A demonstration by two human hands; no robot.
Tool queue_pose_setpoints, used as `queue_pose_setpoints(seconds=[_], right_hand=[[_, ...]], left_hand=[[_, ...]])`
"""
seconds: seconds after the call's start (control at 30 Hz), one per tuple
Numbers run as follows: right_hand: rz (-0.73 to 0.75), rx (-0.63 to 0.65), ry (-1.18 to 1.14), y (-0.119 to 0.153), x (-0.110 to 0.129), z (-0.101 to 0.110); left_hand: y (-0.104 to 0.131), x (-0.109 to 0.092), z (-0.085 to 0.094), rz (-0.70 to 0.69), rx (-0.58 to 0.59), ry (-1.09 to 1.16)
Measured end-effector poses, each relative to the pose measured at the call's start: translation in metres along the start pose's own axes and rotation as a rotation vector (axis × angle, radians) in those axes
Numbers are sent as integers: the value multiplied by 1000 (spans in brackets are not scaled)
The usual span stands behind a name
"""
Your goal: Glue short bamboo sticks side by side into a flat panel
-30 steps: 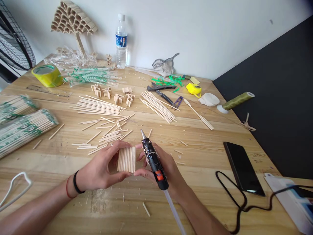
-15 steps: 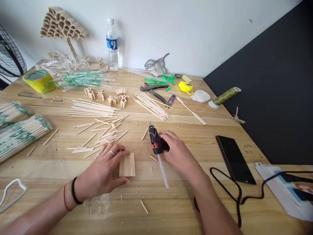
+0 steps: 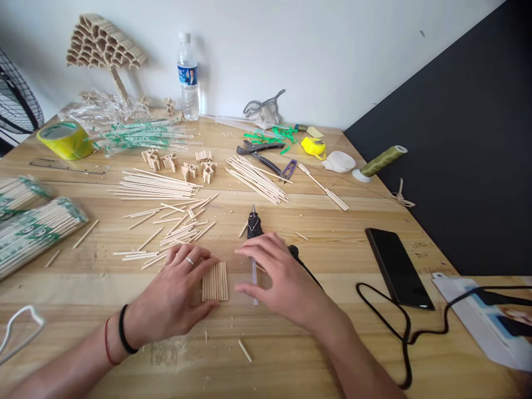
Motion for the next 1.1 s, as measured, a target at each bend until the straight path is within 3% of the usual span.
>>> queue_pose_setpoints(seconds=[0.13,0.33,0.83,1.1], right_hand=[[27,94,47,1,7,-17],[-3,66,109,1,2,-13],[-45,91,238,3,4,-27],[-95,124,246,6,0,-19]], left_hand=[[-2,-1,-1,-35,-44,-14],[-5,1,-4,-54,-85,-95],[-4,8,-6,-41,-12,-51],[-4,7,-5,-29,3,-23]])
Point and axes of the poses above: each hand's wrist, its own y-axis away from the middle knuckle, its own z-axis out of the back of the hand, x = y × z, the point moved 6 cm from there along -y, towards the middle knuckle, and after that the axes turned 5 degrees about -z, right-handed, at the moved point
